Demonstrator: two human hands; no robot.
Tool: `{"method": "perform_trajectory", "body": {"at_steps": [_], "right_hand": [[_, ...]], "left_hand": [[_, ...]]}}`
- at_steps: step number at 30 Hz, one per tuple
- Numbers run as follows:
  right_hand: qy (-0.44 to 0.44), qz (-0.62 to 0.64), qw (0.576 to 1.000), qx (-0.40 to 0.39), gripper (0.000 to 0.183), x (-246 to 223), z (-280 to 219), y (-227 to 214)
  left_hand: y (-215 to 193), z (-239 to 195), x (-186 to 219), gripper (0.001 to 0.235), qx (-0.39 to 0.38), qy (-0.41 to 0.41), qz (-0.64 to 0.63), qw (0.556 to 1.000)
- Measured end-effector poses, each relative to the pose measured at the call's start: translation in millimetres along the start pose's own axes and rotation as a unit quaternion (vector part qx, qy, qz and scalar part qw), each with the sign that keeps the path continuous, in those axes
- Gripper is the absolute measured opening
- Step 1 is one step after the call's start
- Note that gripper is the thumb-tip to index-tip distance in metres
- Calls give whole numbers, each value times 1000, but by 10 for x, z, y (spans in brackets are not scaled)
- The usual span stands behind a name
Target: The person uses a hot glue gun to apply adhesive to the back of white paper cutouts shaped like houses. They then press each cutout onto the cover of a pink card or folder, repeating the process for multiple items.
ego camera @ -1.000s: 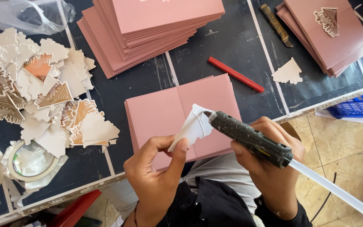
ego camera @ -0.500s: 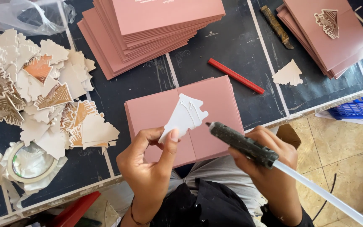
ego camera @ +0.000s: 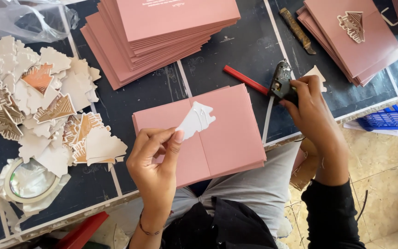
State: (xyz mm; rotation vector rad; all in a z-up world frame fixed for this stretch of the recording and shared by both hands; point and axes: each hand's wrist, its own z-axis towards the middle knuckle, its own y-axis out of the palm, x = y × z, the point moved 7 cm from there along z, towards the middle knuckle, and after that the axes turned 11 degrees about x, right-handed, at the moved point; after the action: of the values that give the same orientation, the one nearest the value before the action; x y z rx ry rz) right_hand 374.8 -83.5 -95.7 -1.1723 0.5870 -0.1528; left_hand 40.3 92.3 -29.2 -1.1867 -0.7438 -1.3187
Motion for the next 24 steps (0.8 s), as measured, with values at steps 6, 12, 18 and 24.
{"method": "perform_trajectory", "body": {"at_steps": [6,12,18,24], "right_hand": [[-31,-27,999,18,58,-173,48,-70],[-116,56,979,157,35,-1555,-111,-713],[-225,136,953,151,33,-2363,-166,-505],[-157,187,944,221,6,-2426,-142,-687]], "left_hand": [[48,-25,-34,19,-1,-106,-69,992],[116,-77,63,23,-21,-102,-25,994],[182,-158,240,23,-48,-65,4,997],[53,-76,480,24,-60,34,-15,998]]}}
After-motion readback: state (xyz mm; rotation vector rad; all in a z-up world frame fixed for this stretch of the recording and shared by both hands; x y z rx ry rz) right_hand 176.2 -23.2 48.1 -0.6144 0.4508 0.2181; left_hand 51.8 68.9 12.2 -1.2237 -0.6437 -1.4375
